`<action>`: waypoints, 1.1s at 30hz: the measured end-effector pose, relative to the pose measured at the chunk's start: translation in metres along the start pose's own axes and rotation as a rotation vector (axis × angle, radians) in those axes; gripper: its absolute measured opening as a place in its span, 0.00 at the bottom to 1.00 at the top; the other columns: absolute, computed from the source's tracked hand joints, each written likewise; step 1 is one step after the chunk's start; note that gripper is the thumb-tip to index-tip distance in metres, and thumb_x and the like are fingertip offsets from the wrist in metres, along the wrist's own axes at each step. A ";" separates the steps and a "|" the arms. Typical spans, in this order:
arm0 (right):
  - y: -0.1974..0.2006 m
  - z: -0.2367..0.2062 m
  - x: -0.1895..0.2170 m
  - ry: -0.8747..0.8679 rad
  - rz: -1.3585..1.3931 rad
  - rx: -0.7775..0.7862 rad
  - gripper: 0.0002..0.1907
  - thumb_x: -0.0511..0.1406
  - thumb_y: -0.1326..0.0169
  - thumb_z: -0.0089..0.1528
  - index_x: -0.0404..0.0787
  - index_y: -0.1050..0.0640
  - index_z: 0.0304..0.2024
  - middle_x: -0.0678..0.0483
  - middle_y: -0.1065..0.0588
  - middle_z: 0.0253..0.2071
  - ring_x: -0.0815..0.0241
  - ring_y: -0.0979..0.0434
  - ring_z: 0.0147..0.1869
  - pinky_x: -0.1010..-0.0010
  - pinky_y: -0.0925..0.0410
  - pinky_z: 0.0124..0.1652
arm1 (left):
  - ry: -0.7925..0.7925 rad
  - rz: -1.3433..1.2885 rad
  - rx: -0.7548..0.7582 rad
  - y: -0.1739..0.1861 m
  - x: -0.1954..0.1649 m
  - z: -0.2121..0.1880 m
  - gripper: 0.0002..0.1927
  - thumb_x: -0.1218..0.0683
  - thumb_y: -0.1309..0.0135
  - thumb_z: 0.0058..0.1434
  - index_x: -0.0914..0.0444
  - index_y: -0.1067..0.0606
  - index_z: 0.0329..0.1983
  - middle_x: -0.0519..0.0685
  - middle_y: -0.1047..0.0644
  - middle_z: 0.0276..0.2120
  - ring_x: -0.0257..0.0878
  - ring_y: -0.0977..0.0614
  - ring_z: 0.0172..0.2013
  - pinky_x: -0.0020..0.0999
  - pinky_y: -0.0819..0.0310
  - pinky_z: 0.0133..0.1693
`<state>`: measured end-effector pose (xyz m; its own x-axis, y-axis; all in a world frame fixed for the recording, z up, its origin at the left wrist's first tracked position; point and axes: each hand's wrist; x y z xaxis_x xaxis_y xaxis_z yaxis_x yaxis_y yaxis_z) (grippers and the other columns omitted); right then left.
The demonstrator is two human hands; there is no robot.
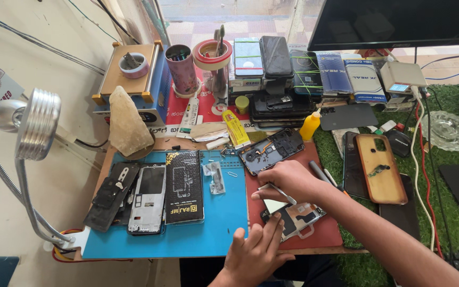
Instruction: The person works on a disassembled smartphone at a repair bench, pressing and aligning the battery and display assembly, applying adhesive from a yellow glue bottle, and using a metal spudger to pry and press components into the phone frame.
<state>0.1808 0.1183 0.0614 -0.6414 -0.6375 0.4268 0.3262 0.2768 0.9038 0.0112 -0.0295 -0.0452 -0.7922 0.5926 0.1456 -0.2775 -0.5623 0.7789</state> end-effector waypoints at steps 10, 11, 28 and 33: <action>0.002 -0.024 0.012 0.025 -0.047 -0.131 0.21 0.52 0.35 0.54 0.43 0.23 0.26 0.52 0.24 0.21 0.47 0.21 0.30 0.57 0.32 0.31 | 0.023 -0.067 -0.007 0.003 0.001 0.003 0.32 0.30 0.53 0.68 0.58 0.21 0.58 0.46 0.24 0.61 0.37 0.28 0.46 0.43 0.44 0.49; 0.000 -0.031 0.014 0.066 -0.074 -0.188 0.21 0.52 0.35 0.53 0.43 0.23 0.26 0.53 0.23 0.22 0.48 0.21 0.32 0.57 0.32 0.33 | 0.025 -0.100 -0.004 0.004 0.003 0.004 0.32 0.31 0.52 0.67 0.59 0.21 0.57 0.46 0.24 0.60 0.37 0.27 0.46 0.44 0.44 0.49; -0.050 -0.125 0.038 0.075 -0.160 -0.572 0.12 0.30 0.40 0.50 0.39 0.23 0.37 0.53 0.21 0.50 0.49 0.21 0.56 0.53 0.32 0.58 | 0.267 -0.828 -0.024 0.049 0.043 0.041 0.05 0.59 0.38 0.60 0.66 0.22 0.36 0.52 0.19 0.37 0.50 0.17 0.39 0.42 0.22 0.42; -0.066 -0.131 0.043 0.012 -0.111 -0.708 0.12 0.26 0.42 0.51 0.37 0.22 0.38 0.52 0.21 0.51 0.48 0.22 0.59 0.52 0.31 0.60 | 0.233 -0.870 0.142 0.040 0.062 0.075 0.05 0.58 0.39 0.59 0.65 0.21 0.36 0.53 0.19 0.36 0.52 0.18 0.38 0.43 0.23 0.41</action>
<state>0.2222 -0.0216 0.0162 -0.6904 -0.6441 0.3292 0.6343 -0.3203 0.7036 -0.0081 0.0280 0.0412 -0.4289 0.6343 -0.6432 -0.7709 0.1141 0.6266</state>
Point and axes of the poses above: each hand's wrist, its own z-axis towards the middle knuckle, its own y-axis out of the back of the hand, x = y × z
